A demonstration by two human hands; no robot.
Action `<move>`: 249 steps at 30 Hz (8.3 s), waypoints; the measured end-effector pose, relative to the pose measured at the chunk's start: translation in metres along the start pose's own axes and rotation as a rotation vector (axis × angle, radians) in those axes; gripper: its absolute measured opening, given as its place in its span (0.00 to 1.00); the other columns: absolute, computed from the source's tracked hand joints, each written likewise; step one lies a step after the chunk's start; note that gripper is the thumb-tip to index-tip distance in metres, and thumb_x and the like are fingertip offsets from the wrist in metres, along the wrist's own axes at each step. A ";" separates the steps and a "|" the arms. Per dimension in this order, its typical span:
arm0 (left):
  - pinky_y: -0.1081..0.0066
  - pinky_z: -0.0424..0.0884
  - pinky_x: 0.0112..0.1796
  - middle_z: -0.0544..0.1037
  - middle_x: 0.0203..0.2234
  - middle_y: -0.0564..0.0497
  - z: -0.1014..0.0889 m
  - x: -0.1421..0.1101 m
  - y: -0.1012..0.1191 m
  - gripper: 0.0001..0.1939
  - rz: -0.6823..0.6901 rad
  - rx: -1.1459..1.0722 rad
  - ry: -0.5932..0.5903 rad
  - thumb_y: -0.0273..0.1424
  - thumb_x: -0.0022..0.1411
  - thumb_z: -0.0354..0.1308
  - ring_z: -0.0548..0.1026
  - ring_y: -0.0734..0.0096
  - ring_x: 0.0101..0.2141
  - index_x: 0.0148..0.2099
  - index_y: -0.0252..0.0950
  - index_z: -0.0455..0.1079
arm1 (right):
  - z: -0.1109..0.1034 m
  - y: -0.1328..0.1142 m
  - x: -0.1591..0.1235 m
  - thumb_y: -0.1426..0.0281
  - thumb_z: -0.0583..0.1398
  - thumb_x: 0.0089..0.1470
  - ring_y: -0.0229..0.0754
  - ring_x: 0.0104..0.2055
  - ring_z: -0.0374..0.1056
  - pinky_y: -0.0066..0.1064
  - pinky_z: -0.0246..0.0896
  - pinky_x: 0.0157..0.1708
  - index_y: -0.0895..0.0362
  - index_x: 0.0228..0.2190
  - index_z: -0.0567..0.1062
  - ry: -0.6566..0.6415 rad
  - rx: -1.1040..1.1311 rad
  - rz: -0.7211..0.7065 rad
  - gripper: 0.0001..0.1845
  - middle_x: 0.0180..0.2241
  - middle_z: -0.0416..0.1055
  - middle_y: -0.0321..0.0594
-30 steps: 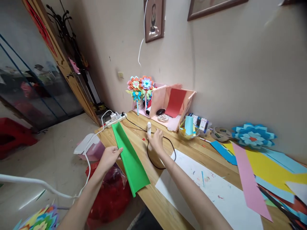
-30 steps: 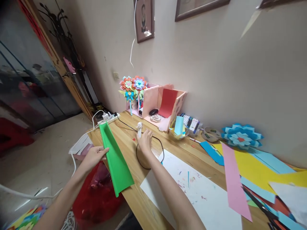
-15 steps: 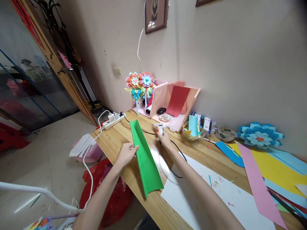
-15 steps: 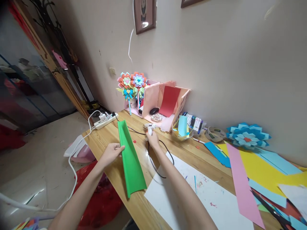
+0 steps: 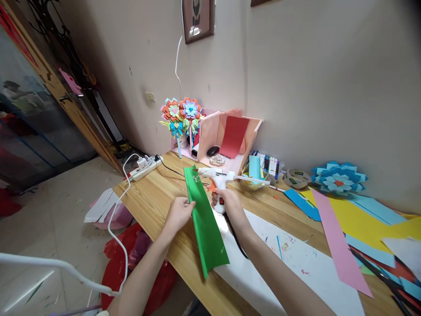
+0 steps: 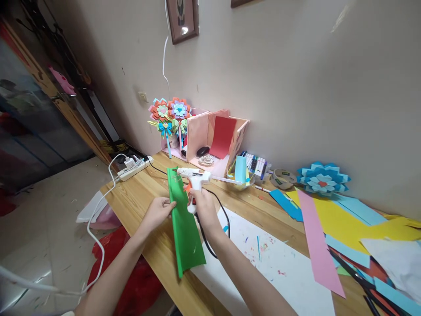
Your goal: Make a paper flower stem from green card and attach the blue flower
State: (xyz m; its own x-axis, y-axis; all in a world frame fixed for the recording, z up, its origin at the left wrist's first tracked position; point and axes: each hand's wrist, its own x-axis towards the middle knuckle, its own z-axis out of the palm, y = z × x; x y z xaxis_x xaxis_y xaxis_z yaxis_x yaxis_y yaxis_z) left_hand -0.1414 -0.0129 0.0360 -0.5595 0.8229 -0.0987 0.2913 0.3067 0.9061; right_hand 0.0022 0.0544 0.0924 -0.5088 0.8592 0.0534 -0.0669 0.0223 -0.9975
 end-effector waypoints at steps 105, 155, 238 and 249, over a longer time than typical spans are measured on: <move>0.73 0.65 0.23 0.70 0.16 0.53 0.014 -0.026 0.031 0.19 -0.005 -0.162 -0.254 0.45 0.45 0.58 0.71 0.69 0.21 0.24 0.32 0.67 | -0.034 -0.002 -0.006 0.67 0.52 0.49 0.36 0.22 0.62 0.26 0.55 0.27 0.56 0.17 0.61 -0.049 -0.339 -0.107 0.12 0.16 0.64 0.33; 0.71 0.67 0.24 0.73 0.17 0.52 0.015 -0.028 0.038 0.20 -0.059 -0.151 -0.226 0.45 0.42 0.60 0.72 0.69 0.20 0.27 0.31 0.69 | -0.059 0.000 -0.029 0.65 0.51 0.50 0.35 0.20 0.59 0.26 0.49 0.23 0.56 0.16 0.62 -0.181 -0.461 0.009 0.15 0.16 0.64 0.32; 0.74 0.45 0.19 0.61 0.11 0.57 0.022 -0.038 0.074 0.14 0.400 0.528 -0.724 0.38 0.46 0.57 0.55 0.78 0.16 0.17 0.34 0.67 | -0.108 -0.029 0.032 0.73 0.62 0.37 0.36 0.26 0.66 0.25 0.53 0.28 0.55 0.28 0.80 -0.989 -0.926 -0.016 0.11 0.26 0.76 0.33; 0.73 0.48 0.20 0.65 0.12 0.55 0.023 -0.030 0.087 0.09 0.552 0.690 -0.896 0.34 0.46 0.57 0.58 0.77 0.16 0.20 0.36 0.70 | -0.108 -0.021 0.018 0.67 0.66 0.31 0.37 0.28 0.67 0.26 0.58 0.30 0.57 0.27 0.79 -1.046 -0.766 0.333 0.14 0.25 0.75 0.35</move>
State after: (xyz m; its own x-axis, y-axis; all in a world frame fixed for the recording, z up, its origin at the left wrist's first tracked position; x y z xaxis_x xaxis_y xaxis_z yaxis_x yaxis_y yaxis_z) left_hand -0.0811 0.0001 0.1085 0.4090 0.8733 -0.2647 0.8136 -0.2176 0.5392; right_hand 0.0870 0.1250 0.1095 -0.8430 0.0949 -0.5294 0.5079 0.4643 -0.7256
